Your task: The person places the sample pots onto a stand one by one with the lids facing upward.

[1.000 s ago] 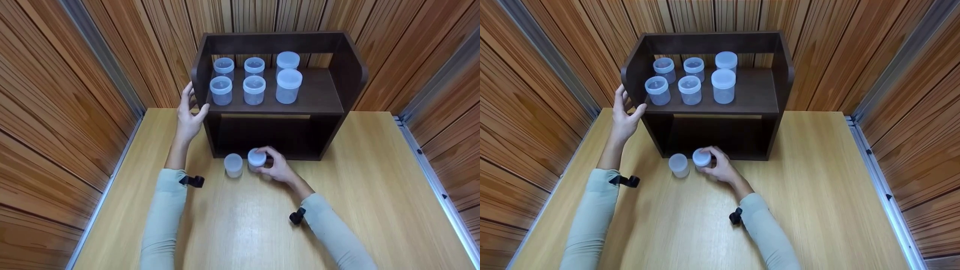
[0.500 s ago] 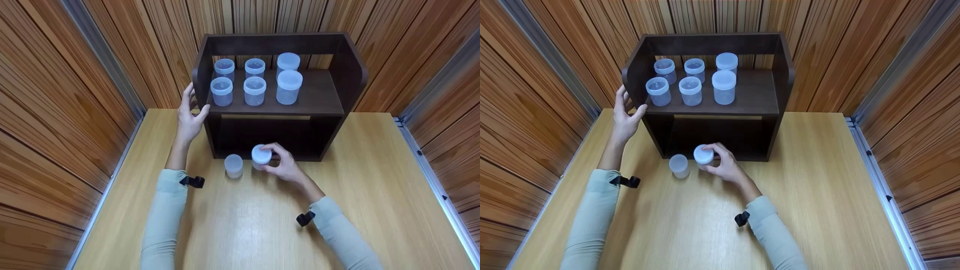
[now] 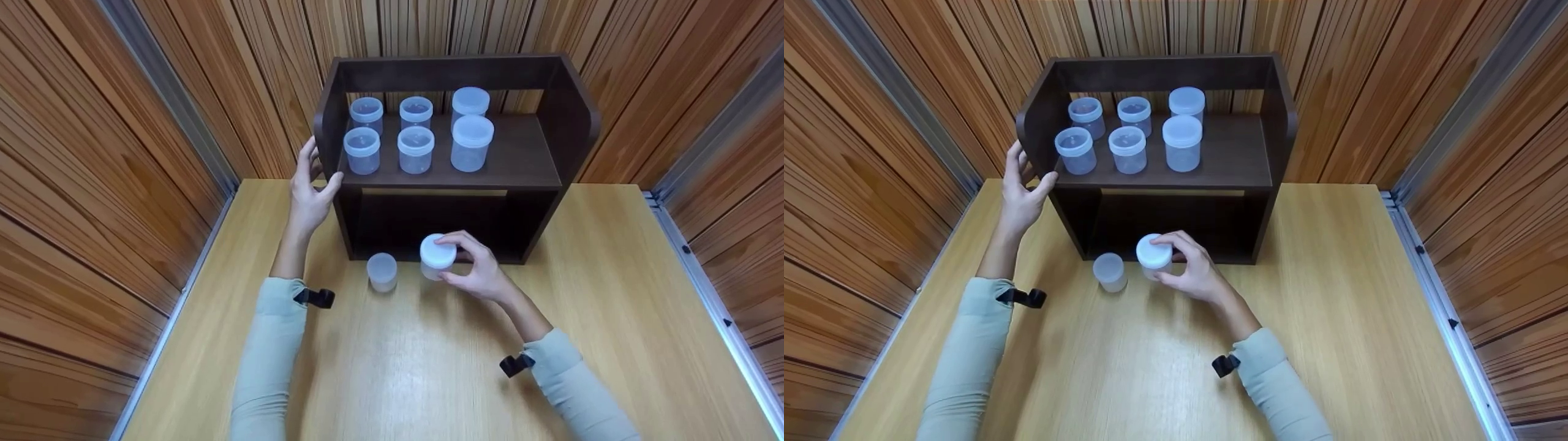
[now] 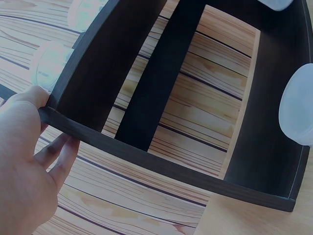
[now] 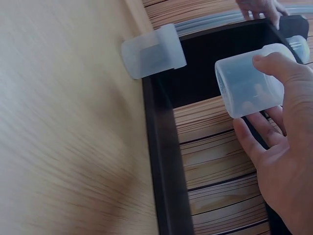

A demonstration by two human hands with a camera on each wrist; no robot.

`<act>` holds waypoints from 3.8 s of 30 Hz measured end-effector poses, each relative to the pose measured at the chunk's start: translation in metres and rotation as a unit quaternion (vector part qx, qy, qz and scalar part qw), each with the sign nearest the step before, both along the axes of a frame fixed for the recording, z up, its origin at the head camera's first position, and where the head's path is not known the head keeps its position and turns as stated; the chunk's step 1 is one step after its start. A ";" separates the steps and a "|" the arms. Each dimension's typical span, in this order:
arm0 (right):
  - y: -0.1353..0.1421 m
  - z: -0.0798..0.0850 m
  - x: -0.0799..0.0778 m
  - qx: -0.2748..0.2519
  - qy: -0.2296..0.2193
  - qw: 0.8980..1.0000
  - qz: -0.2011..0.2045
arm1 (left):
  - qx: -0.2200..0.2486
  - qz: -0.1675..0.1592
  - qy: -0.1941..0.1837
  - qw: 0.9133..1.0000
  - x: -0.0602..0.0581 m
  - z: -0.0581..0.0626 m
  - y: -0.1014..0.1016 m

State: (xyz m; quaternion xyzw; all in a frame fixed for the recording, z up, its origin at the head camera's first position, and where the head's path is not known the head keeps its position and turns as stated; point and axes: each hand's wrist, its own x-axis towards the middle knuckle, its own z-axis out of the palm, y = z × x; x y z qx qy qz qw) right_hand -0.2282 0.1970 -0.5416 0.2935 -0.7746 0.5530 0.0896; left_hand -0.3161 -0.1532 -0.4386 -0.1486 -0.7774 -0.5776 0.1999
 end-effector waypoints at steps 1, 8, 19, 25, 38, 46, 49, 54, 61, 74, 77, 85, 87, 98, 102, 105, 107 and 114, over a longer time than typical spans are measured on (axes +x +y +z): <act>0.002 0.002 0.002 -0.001 0.004 1.000 0.000 | -0.001 0.000 0.000 1.000 0.000 0.000 0.000; 0.014 0.014 0.010 -0.017 0.039 0.999 0.005 | 0.004 -0.002 0.003 1.000 -0.001 0.000 0.001; 0.044 0.030 0.022 -0.029 0.070 0.997 0.004 | 0.009 -0.005 -0.007 1.000 0.000 0.000 0.001; 0.064 0.040 0.026 -0.030 0.085 0.996 0.000 | 0.009 -0.005 -0.006 1.000 0.001 -0.001 0.001; 0.085 0.078 0.026 -0.063 0.126 0.989 -0.049 | 0.007 -0.004 -0.001 1.000 0.000 -0.002 0.001; 0.078 0.121 0.022 -0.094 0.106 0.980 -0.137 | 0.005 -0.005 0.005 1.000 -0.002 -0.001 0.001; 0.074 0.135 0.018 -0.097 0.089 0.977 -0.169 | 0.003 -0.004 0.001 1.000 -0.001 -0.002 0.001; 0.064 0.153 0.006 -0.124 0.065 0.967 -0.214 | 0.004 -0.006 -0.001 1.000 0.000 -0.001 0.001; 0.051 0.165 -0.012 -0.157 0.034 0.947 -0.279 | 0.005 -0.007 0.003 1.000 -0.002 -0.001 0.000; 0.040 0.163 -0.055 -0.135 0.035 0.926 -0.350 | 0.012 -0.006 0.000 1.000 -0.002 -0.002 0.001; 0.039 0.161 -0.065 -0.127 0.029 0.920 -0.370 | 0.011 -0.004 0.000 1.000 -0.001 -0.002 0.000; 0.038 0.163 -0.087 -0.096 0.012 0.907 -0.410 | 0.000 0.003 -0.020 1.000 0.000 -0.002 0.000; 0.038 0.167 -0.092 -0.088 0.005 0.903 -0.420 | 0.000 0.003 -0.020 1.000 0.000 -0.001 0.000; 0.037 0.183 -0.113 -0.031 -0.090 0.884 -0.457 | 0.004 0.002 -0.006 1.000 0.000 -0.002 0.001; 0.038 0.181 -0.117 -0.019 -0.100 0.880 -0.463 | 0.004 0.002 0.002 1.000 0.000 -0.003 0.001; 0.038 0.179 -0.119 -0.018 -0.103 0.879 -0.466 | 0.003 0.001 0.001 1.000 0.000 -0.002 0.001; 0.037 0.178 -0.119 -0.020 -0.103 0.879 -0.466 | 0.004 -0.001 0.001 1.000 0.000 -0.002 0.001; 0.036 0.175 -0.121 -0.022 -0.096 0.881 -0.462 | 0.003 0.002 -0.004 1.000 -0.001 -0.001 0.001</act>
